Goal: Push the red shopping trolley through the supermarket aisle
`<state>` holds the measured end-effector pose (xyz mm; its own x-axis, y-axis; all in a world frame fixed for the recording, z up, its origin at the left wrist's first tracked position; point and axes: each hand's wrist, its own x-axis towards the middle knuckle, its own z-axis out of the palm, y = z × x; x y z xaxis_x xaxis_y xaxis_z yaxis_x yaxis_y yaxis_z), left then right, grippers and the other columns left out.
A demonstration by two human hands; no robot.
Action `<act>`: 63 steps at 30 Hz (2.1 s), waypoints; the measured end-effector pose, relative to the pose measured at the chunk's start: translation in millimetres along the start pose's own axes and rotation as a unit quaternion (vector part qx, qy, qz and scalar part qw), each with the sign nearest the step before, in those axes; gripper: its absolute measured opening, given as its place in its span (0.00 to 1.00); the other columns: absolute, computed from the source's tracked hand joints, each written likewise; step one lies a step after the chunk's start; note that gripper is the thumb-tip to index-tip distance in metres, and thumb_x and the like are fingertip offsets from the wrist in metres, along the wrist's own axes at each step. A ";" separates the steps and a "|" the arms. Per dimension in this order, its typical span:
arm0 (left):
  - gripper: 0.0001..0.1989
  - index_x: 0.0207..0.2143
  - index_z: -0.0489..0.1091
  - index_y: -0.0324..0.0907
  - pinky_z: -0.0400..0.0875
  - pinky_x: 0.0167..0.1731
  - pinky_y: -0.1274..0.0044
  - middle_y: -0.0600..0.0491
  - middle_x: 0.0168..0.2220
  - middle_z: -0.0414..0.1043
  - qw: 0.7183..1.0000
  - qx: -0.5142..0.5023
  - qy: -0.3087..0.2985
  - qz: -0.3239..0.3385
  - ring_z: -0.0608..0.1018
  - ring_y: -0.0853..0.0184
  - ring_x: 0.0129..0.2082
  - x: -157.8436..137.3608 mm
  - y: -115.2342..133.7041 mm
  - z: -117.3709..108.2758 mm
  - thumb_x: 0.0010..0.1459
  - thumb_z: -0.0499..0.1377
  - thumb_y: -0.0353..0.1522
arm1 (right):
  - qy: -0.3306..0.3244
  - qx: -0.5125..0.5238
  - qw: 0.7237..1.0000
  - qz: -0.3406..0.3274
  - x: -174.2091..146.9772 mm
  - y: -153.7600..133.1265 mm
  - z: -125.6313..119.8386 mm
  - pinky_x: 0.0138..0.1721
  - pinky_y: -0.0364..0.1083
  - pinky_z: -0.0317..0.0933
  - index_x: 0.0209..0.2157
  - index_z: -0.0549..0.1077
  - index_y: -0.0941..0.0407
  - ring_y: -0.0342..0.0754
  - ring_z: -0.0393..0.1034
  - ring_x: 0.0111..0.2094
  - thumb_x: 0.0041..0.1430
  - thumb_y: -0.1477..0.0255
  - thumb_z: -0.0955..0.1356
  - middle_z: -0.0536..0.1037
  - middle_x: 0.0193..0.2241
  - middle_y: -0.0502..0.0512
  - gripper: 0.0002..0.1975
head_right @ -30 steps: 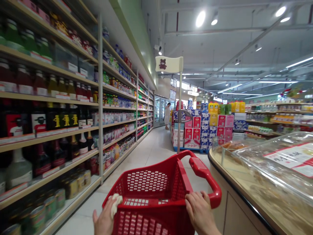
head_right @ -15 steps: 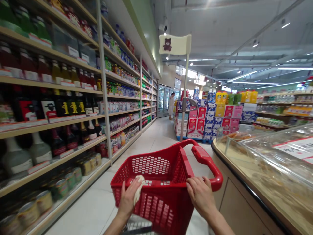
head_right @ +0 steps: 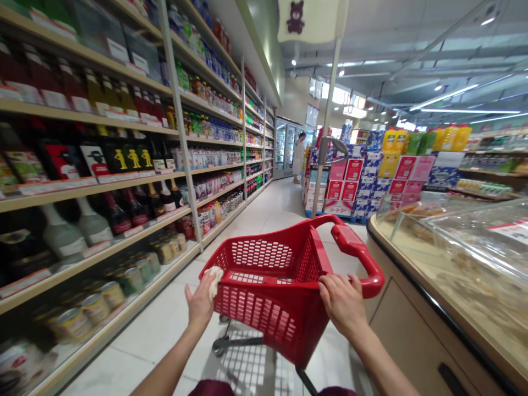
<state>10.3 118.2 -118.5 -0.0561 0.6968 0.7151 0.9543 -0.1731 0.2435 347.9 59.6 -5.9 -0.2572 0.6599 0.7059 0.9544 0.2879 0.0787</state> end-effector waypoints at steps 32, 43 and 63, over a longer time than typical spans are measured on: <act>0.20 0.51 0.59 0.45 0.42 0.56 0.58 0.48 0.52 0.63 0.979 -0.154 -0.062 0.117 0.64 0.64 0.53 10.7 135.2 0.9 0.55 0.46 0.27 | 0.132 0.033 0.967 0.216 -20.5 70.9 -10.1 0.47 0.51 0.53 0.43 0.68 0.58 0.49 0.63 0.47 0.59 0.66 0.52 0.70 0.46 0.60 0.20; 0.20 0.50 0.60 0.46 0.43 0.56 0.60 0.49 0.51 0.64 0.963 -0.177 -0.041 0.198 0.66 0.66 0.52 18.9 163.2 6.0 0.55 0.46 0.27 | 0.065 -0.001 0.979 0.196 -26.7 78.4 -15.7 0.44 0.52 0.53 0.44 0.68 0.55 0.50 0.64 0.47 0.58 0.69 0.55 0.70 0.47 0.57 0.17; 0.19 0.50 0.60 0.46 0.48 0.55 0.57 0.49 0.51 0.64 0.945 -0.257 -0.044 0.196 0.65 0.64 0.52 24.6 220.7 0.2 0.56 0.46 0.28 | 0.104 -0.019 0.974 0.202 -27.5 72.3 -4.5 0.45 0.52 0.55 0.44 0.69 0.59 0.51 0.62 0.49 0.60 0.67 0.51 0.71 0.46 0.59 0.22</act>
<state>219.7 97.3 -47.4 0.3187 0.5608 0.7641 0.6273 -0.7291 0.2735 424.6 59.1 -16.4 0.1724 0.5583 0.8115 0.9774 0.0055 -0.2114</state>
